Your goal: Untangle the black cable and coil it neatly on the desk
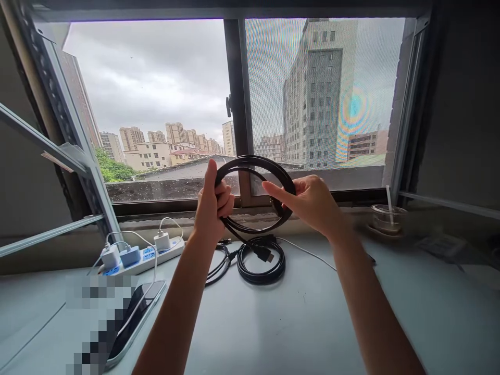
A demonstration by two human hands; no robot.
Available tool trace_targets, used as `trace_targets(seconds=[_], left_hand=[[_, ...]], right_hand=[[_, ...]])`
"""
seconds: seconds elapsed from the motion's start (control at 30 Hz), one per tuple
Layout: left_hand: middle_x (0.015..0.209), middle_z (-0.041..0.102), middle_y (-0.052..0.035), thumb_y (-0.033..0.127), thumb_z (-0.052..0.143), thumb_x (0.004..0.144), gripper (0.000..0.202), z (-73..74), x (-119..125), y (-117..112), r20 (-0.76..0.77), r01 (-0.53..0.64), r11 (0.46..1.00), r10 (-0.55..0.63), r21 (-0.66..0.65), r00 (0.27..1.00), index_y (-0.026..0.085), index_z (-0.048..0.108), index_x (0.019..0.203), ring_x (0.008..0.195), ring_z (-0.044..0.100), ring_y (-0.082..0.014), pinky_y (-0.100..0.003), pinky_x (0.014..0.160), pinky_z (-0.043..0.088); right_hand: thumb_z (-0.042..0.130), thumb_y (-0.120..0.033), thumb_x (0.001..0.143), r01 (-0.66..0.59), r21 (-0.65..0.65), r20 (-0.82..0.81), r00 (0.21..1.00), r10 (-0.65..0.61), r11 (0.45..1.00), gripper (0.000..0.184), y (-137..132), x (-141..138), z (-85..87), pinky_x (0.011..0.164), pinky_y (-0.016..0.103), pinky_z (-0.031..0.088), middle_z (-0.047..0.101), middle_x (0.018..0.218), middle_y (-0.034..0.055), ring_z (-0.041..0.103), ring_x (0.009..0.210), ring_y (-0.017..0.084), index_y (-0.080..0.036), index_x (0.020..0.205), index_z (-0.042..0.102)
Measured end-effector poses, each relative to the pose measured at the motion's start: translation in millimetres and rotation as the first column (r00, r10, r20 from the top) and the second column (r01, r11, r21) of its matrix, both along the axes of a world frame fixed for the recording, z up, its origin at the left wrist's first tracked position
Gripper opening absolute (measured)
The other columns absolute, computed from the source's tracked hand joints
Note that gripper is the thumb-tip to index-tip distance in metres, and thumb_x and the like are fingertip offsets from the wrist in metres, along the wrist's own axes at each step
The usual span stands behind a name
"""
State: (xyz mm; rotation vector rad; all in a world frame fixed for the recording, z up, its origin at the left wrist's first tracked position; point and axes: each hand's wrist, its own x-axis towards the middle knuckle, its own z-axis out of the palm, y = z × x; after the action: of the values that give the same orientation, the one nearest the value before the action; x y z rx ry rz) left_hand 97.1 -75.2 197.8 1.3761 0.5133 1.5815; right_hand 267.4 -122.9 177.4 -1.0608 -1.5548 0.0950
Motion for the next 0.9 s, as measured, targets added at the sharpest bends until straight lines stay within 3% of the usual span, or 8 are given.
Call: trace_targets(seconds=[0.23, 0.43, 0.67, 0.9], left_hand=[[0.04, 0.01, 0.0069, 0.064, 0.051, 0.078, 0.066, -0.9, 2.2, -3.6, -0.047, -0.008, 0.995, 0.013, 0.099, 0.999, 0.018, 0.014, 0.048, 0.03, 0.011, -0.0031, -0.026, 0.033, 0.004], [0.041, 0.011, 0.0064, 0.066, 0.054, 0.075, 0.066, -2.0, 5.0, -12.6, -0.061, -0.035, 0.975, 0.05, 0.221, 0.997, 0.018, 0.017, 0.048, 0.033, 0.01, -0.0031, -0.027, 0.035, 0.003], [0.042, 0.011, 0.0064, 0.067, 0.055, 0.073, 0.066, -2.2, 6.0, -19.1, -0.073, -0.038, 0.963, 0.059, 0.266, 0.996, 0.018, 0.018, 0.047, 0.033, 0.011, -0.0032, -0.027, 0.036, 0.003], [0.042, 0.011, 0.0061, 0.06, 0.056, 0.077, 0.065, -3.6, 6.2, -15.5, -0.08, -0.119, 0.948, 0.149, 0.296, 0.986, 0.017, 0.019, 0.045, 0.033, 0.013, -0.0028, -0.026, 0.036, 0.006]], right_hand=[[0.063, -0.065, 0.07, -0.096, 0.004, -0.08, 0.992, 0.096, 0.995, 0.055, 2.6, 4.3, -0.3, 0.041, 0.023, 0.023, 0.044, 0.044, -0.0014, 0.032, 0.041, 0.006, -0.014, 0.049, 0.058], [0.061, -0.067, 0.071, -0.176, -0.036, -0.141, 0.975, 0.169, 0.984, 0.053, 8.2, 7.9, -0.4, 0.047, 0.023, 0.036, 0.062, 0.061, 0.0045, 0.053, 0.054, 0.012, -0.015, 0.063, 0.067], [0.061, -0.063, 0.074, -0.317, -0.051, -0.158, 0.939, 0.306, 0.947, 0.049, 1.6, 11.8, 1.0, 0.052, 0.022, 0.043, 0.064, 0.064, 0.0052, 0.061, 0.061, 0.014, -0.015, 0.06, 0.064], [0.051, -0.065, 0.08, -0.333, -0.169, -0.028, 0.943, 0.333, 0.928, 0.052, 3.5, 17.3, -1.0, 0.058, 0.023, 0.043, 0.065, 0.071, 0.0041, 0.059, 0.066, 0.013, -0.017, 0.065, 0.066]])
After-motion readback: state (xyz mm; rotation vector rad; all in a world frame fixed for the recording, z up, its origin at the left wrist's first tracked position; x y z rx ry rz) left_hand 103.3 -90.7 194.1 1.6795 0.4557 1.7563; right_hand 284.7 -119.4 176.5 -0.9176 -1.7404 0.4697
